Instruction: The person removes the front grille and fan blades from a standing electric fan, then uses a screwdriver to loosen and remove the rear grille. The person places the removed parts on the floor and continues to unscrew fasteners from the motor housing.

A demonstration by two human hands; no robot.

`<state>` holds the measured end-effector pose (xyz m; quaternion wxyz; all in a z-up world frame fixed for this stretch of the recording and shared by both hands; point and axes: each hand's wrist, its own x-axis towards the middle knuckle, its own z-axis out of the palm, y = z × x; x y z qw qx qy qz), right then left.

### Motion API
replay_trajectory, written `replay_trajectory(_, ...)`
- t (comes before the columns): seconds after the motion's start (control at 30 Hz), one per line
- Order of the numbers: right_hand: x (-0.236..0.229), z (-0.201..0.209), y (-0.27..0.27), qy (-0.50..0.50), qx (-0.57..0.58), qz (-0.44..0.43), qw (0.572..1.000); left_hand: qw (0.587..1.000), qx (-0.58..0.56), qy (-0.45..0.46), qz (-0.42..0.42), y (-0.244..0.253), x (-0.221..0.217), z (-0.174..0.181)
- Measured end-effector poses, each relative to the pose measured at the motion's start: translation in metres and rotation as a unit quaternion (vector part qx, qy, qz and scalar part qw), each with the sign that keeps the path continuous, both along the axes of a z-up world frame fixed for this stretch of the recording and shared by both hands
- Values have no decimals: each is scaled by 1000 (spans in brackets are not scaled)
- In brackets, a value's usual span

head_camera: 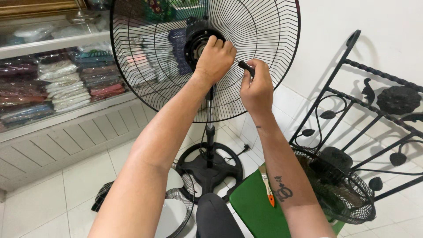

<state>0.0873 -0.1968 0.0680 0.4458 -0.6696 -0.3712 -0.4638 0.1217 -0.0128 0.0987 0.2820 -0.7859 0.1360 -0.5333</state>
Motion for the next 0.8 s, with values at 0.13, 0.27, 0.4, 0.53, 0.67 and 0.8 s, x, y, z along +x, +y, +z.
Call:
replay_trajectory(0.13,-13,0,-19,127,1,9,992,997,-15,29,-68,-9,-18,-1)
replay_trajectory(0.27,-38,-24,-56,209,5,56,976,982,-51,87,-161,-25,-53,-20)
replay_trajectory(0.4,-77,-74,-92,206,5,68,976,911,-203,148,-327,-52,-97,-64)
replay_trajectory(0.53,-129,-148,-127,409,58,80,907,818,-336,273,-378,-83,-137,-125)
replay_trajectory(0.67,-168,-227,-170,493,100,74,861,758,-366,366,-396,-118,-161,-194)
replay_trajectory(0.8,-185,-294,-215,572,92,21,815,725,-356,465,-362,-154,-160,-256)
